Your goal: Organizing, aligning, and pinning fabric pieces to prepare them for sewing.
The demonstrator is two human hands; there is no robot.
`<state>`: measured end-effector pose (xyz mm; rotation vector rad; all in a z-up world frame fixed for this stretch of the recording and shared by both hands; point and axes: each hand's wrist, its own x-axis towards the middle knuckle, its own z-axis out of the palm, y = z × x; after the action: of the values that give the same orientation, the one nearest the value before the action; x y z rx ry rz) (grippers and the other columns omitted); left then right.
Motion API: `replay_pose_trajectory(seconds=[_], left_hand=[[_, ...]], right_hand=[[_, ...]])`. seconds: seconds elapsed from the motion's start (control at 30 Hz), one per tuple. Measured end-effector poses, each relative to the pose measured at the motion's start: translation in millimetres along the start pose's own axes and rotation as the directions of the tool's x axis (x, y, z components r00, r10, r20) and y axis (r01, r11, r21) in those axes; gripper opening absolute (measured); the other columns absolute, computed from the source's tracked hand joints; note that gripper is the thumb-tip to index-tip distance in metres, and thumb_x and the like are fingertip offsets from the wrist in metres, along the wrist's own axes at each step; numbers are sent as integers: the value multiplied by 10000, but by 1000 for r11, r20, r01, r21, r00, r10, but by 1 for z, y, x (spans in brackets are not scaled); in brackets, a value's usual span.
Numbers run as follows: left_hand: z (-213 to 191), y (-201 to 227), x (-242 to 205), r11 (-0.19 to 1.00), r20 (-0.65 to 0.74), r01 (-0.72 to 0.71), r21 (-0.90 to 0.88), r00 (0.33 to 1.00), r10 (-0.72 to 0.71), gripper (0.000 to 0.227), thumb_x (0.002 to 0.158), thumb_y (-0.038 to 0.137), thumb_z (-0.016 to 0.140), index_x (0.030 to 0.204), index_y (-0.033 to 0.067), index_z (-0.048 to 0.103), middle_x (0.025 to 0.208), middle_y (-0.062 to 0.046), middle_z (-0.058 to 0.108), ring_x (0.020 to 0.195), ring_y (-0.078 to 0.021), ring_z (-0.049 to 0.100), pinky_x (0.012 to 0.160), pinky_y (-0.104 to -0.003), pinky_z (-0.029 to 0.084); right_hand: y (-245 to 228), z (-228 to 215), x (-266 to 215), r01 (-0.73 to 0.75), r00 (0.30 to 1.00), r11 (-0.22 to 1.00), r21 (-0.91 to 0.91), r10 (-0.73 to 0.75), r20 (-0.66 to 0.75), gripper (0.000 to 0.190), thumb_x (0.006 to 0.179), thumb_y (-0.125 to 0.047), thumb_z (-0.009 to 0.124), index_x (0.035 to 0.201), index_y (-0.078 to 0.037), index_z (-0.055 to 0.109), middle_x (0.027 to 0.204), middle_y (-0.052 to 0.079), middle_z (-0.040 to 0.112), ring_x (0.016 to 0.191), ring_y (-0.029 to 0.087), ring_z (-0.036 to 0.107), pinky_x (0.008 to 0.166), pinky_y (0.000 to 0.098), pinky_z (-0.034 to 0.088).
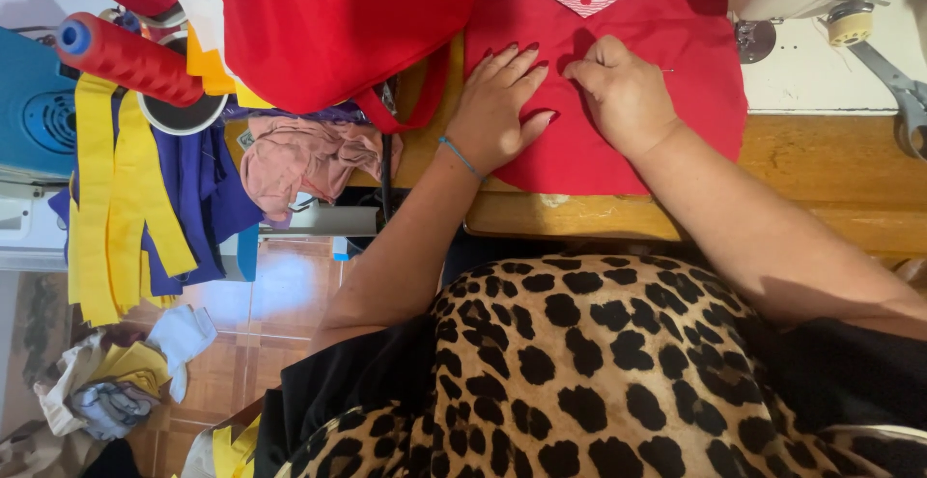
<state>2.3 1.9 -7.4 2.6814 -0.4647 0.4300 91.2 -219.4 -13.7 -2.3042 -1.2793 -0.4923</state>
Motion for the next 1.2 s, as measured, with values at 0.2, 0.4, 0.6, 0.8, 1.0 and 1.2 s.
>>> replay_pose_trajectory(seconds=[0.2,0.4,0.6,0.8,1.0,1.2], left_hand=[[-1,0,0,1000,-5,-10,4,1000,10,629,989,490,587,1422,33,602,1526,-192,510,1426,-417,440,1190,-576,329],[0,0,0,1000,8,-1,6,1000,1,631,983,486,592,1420,31,602,1527,-192,510,1429,-413,436,1194,-568,324],[-4,2,1,1000,48,15,-7,999,-14,641,989,479,572,1441,26,580,1545,-198,485,1445,-419,410,1203,-575,302],[-3,2,1,1000,8,0,3,1000,0,627,982,483,582,1416,32,607,1526,-192,509,1425,-418,440,1181,-577,335],[-2,2,0,1000,7,3,-7,1000,-3,615,983,460,596,1418,26,603,1523,-204,511,1426,-424,439,1189,-579,328],[-1,1,0,1000,-2,1,-18,1000,-1,617,974,458,614,1412,24,610,1524,-199,510,1424,-422,437,1184,-585,331]], right_hand=[[-2,1,2,-38,998,996,83,42,-47,109,1043,-53,724,1144,-84,752,981,76,567,745,277,623,433,417,479],[-1,1,1,-9,1000,1000,-6,8,-28,160,1034,-60,706,1181,-80,766,983,85,557,680,289,600,398,418,486],[-2,0,1,0,1000,999,-49,1,22,210,996,-109,759,1206,-112,761,968,78,552,687,282,586,412,406,468],[-1,3,2,-12,1000,1000,-1,12,-28,113,1068,-124,711,1153,-90,777,943,70,541,660,277,587,414,411,480],[0,3,2,-12,999,999,37,14,-45,106,1055,-61,719,1144,-78,773,944,69,534,692,268,586,419,408,476],[-2,0,1,11,1000,997,-76,-10,8,252,987,-80,745,1238,-77,726,1027,100,551,729,317,613,427,429,489]])
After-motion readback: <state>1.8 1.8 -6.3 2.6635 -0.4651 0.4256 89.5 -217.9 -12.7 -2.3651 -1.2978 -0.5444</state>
